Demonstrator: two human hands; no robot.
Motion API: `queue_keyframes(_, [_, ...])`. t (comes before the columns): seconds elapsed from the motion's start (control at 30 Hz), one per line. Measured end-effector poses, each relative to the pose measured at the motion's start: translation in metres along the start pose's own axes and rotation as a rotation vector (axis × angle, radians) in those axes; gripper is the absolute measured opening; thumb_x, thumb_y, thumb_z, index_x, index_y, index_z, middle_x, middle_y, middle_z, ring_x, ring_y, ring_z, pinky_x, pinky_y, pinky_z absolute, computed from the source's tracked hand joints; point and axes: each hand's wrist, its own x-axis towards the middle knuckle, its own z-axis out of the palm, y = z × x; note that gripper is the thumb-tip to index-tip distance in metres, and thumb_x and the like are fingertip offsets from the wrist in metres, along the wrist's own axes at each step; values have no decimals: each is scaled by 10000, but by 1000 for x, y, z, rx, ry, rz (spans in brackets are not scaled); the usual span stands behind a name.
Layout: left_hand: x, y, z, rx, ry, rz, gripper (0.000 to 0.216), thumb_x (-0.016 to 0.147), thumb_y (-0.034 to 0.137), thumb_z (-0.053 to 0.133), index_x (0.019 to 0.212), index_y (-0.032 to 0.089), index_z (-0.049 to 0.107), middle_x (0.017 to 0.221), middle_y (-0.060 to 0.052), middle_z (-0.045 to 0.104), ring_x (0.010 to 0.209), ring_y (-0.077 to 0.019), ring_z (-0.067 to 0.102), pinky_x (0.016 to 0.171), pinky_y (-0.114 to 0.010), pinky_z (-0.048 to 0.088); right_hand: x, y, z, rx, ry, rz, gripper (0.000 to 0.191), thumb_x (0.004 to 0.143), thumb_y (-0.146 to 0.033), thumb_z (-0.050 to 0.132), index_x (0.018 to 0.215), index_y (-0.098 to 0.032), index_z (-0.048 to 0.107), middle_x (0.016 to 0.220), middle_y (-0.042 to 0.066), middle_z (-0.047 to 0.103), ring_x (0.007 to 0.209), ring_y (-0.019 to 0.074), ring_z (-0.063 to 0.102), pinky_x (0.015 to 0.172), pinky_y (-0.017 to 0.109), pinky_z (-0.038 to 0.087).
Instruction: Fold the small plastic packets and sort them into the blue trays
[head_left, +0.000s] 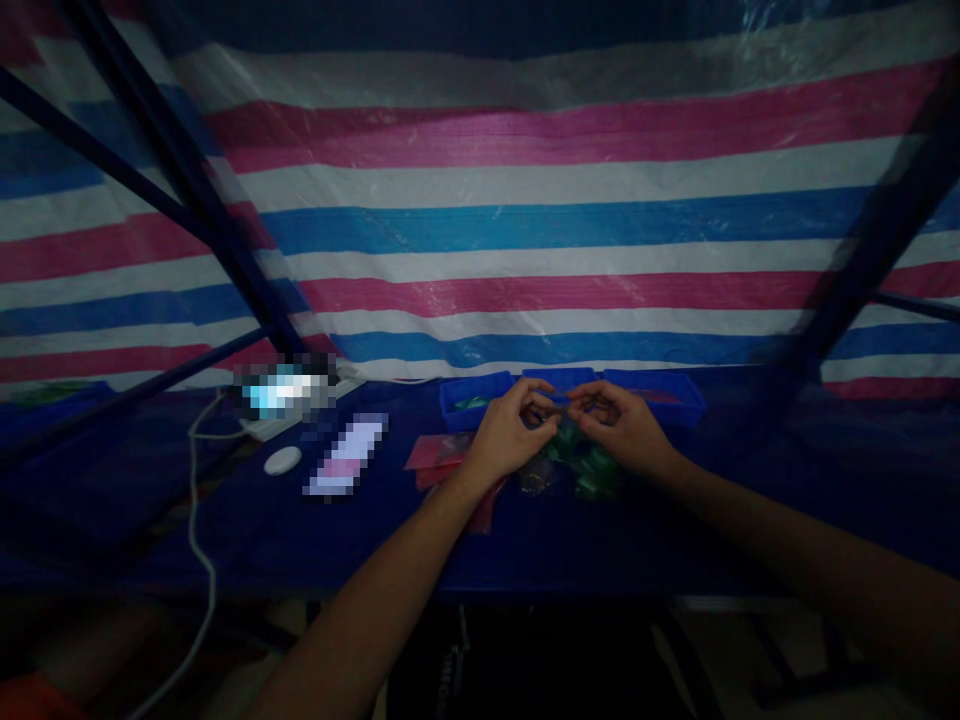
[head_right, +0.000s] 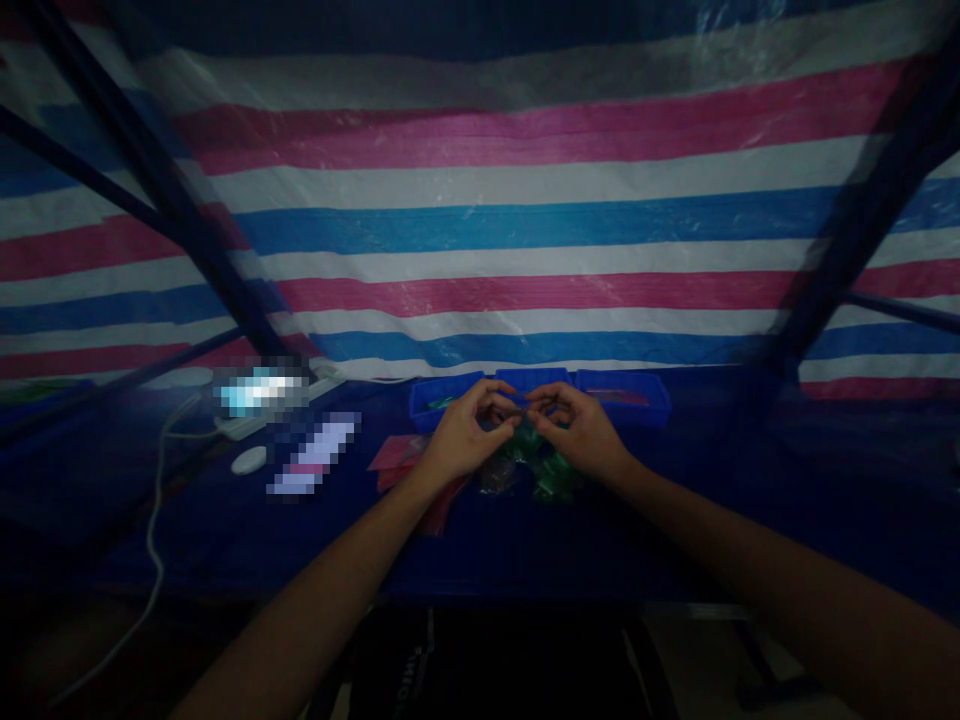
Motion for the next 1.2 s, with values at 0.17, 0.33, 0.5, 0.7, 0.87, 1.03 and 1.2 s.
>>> queue_keyframes(0.17, [0, -1, 0, -25, -19, 4, 357, 830, 175, 623, 1179, 213, 558, 964, -37, 735, 849, -172, 678, 815, -321, 521, -1, -3, 1, -15, -46, 11, 315, 828, -406, 725, 1082, -225, 678, 1016, 61, 708, 844, 191, 678, 747, 329, 560])
queue_keyframes(0.33, [-1, -1, -3, 38, -25, -5, 369, 840, 210, 645, 1202, 226, 575, 936, -32, 744, 826, -176, 688, 813, -330, 523, 0, -8, -1, -151, -30, -78, 193, 855, -385, 696, 975, -238, 732, 956, 51, 723, 888, 218, 683, 838, 386, 549])
queue_keyframes(0.5, [-1, -2, -7, 69, -22, -50, 281, 949, 369, 566, 1168, 221, 661, 851, -40, 743, 752, -182, 686, 741, -330, 531, 2, -11, -6, -299, 89, -192, 120, 866, -319, 684, 952, -268, 752, 962, 55, 730, 920, 238, 674, 879, 432, 533])
queue_keyframes(0.7, [3, -19, -2, -205, -24, -98, 269, 944, 391, 593, 1077, 193, 718, 1019, -84, 748, 922, -201, 704, 841, -347, 556, 1, -15, -5, -315, -56, -277, 103, 859, -299, 711, 946, -316, 763, 1044, 35, 741, 1055, 254, 658, 1008, 498, 489])
queue_keyframes(0.87, [4, -23, -2, -272, 32, -148, 274, 874, 317, 696, 1111, 186, 655, 1014, -95, 745, 913, -189, 714, 858, -345, 564, 0, -18, -4, -306, -12, -253, 104, 851, -325, 721, 944, -310, 763, 1202, 50, 687, 1167, 261, 619, 1070, 515, 454])
queue_keyframes(1.03, [4, -16, -1, -359, 35, -118, 459, 856, 254, 708, 1278, 214, 531, 1041, -86, 743, 940, -180, 715, 870, -340, 557, 0, -11, -4, -75, -37, -114, 190, 874, -362, 698, 1045, -292, 740, 1262, 64, 666, 1205, 254, 615, 1039, 469, 505])
queue_keyframes(1.2, [1, -18, 1, -275, 33, -148, 425, 797, 293, 770, 1174, 203, 597, 921, -67, 738, 783, -170, 702, 748, -322, 562, 1, -2, -2, 118, -17, 27, 332, 783, -351, 791, 1072, -240, 671, 1017, 71, 739, 958, 225, 712, 920, 421, 567])
